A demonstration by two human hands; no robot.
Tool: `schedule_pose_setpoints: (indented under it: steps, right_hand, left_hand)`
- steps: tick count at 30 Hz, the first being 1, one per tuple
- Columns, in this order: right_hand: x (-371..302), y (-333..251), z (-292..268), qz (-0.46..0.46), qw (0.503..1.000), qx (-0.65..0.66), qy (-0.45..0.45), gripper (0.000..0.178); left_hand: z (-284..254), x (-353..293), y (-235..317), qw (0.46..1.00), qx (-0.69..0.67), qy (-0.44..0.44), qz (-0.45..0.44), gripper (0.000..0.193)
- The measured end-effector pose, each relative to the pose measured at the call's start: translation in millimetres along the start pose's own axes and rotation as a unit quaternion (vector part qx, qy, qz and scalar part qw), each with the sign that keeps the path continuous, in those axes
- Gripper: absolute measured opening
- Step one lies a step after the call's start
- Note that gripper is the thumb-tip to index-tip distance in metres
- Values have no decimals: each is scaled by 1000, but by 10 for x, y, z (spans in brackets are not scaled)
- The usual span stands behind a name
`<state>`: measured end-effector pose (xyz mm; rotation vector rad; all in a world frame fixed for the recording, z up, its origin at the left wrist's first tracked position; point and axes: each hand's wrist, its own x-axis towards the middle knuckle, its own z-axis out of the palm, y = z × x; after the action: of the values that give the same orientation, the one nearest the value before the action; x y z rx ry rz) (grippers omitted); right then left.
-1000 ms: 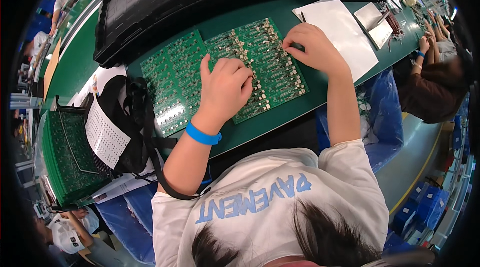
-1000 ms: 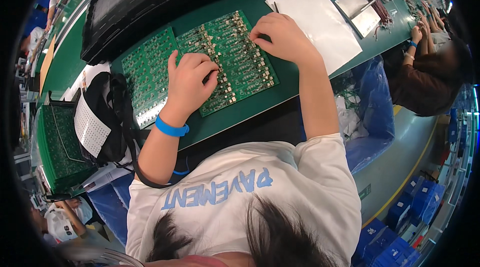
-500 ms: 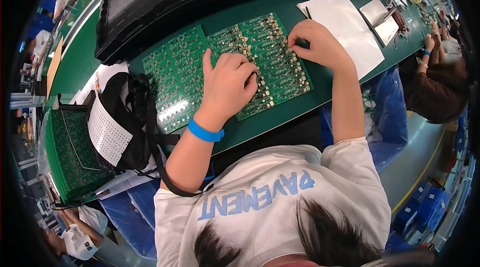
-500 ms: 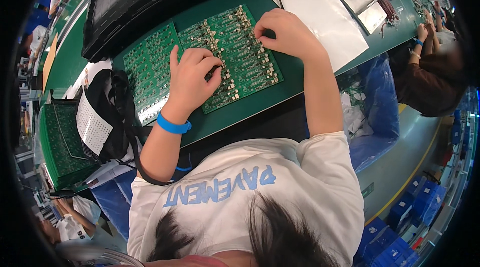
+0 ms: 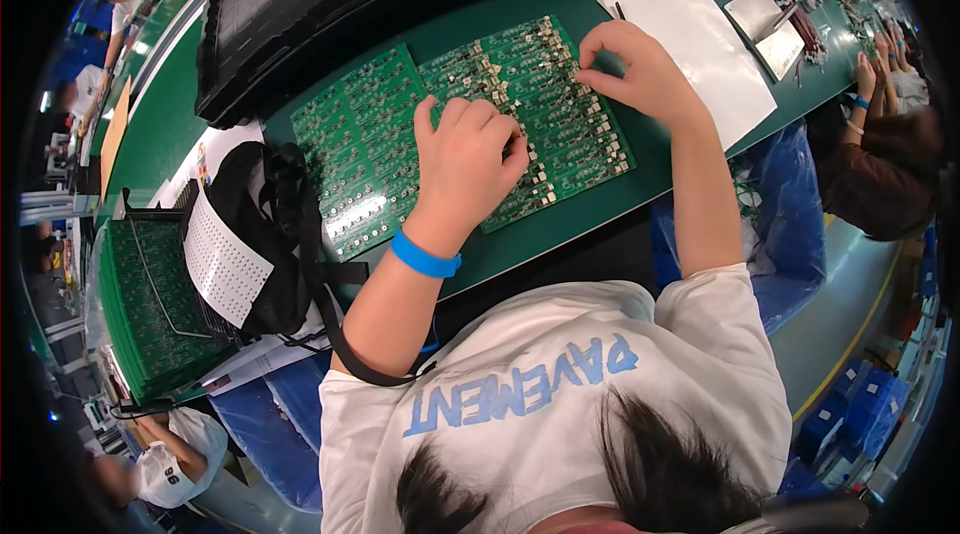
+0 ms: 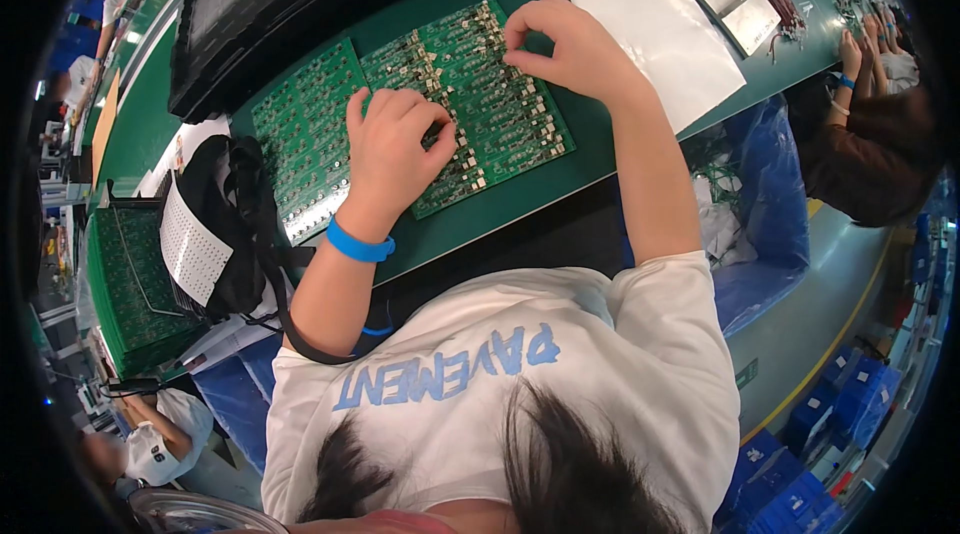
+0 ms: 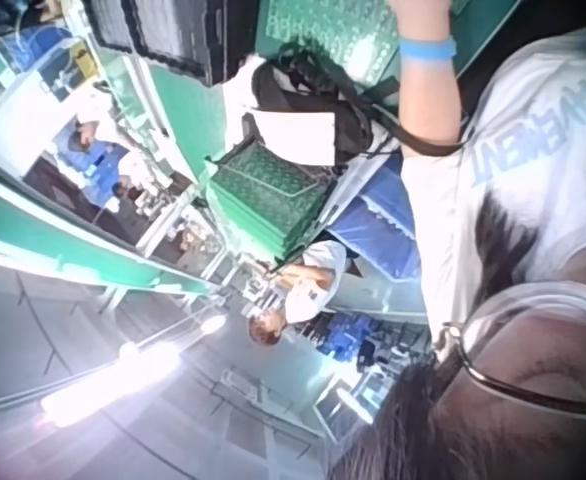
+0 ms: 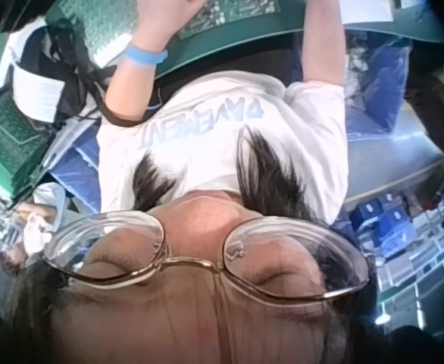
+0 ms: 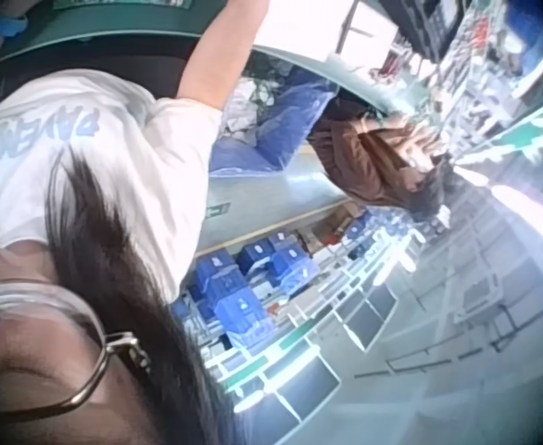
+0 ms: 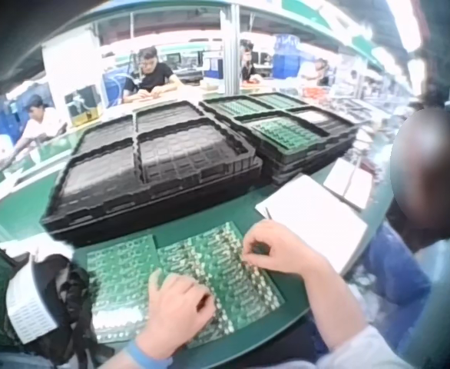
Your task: Assembling electronic components onto printed circuit boards at an industrial workbench.
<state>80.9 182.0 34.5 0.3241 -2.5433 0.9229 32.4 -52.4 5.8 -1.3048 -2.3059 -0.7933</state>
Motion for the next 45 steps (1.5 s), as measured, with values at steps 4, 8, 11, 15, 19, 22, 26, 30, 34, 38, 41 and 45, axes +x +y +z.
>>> schedule_pose_setpoints:
  steps: [4,8,11,15,19,22,26,30,34,38,41,45]
  right_hand:
    - [35,-84,44,102,992,68,2,21]
    - [53,-89,81,24,999,-31,5,21]
    - [75,-220,155,-24,995,-81,-50,17]
    - [74,-314,323,-92,991,-54,-85,14]
    - [35,-266,448,-70,994,-24,-82,10]
    - [36,-285,427,-78,993,-35,-86,10]
    - [24,-249,460,-86,993,-30,-76,10]
    - [37,-241,479,-93,992,-30,-76,8]
    - [23,-220,485,-103,991,-56,-69,8]
    - [38,-242,495,-79,994,-45,-69,7]
    - [37,-222,498,-89,993,-49,-62,5]
    - [34,-198,498,-88,993,-19,-79,7]
  left_hand:
    - [9,-24,-7,1000,-3,-15,-7,7]
    - [29,-29,-24,999,-31,-35,-16,6]
    - [40,-43,-43,998,-26,-54,-23,6]
    - [38,0,-65,993,-69,-69,-67,5]
    - [40,4,-89,987,-106,-54,-105,4]
    - [-23,2,-62,995,-49,-40,-73,5]
    - [-33,-1,-82,998,-24,-21,-56,7]
    - [-20,-2,-110,998,-17,-32,-57,10]
    - [17,15,-107,998,-13,-31,-59,11]
    - [45,28,-122,998,-5,-29,-58,10]
    - [59,44,-140,996,-22,-41,-72,8]
    - [71,47,-147,997,-22,-43,-61,5]
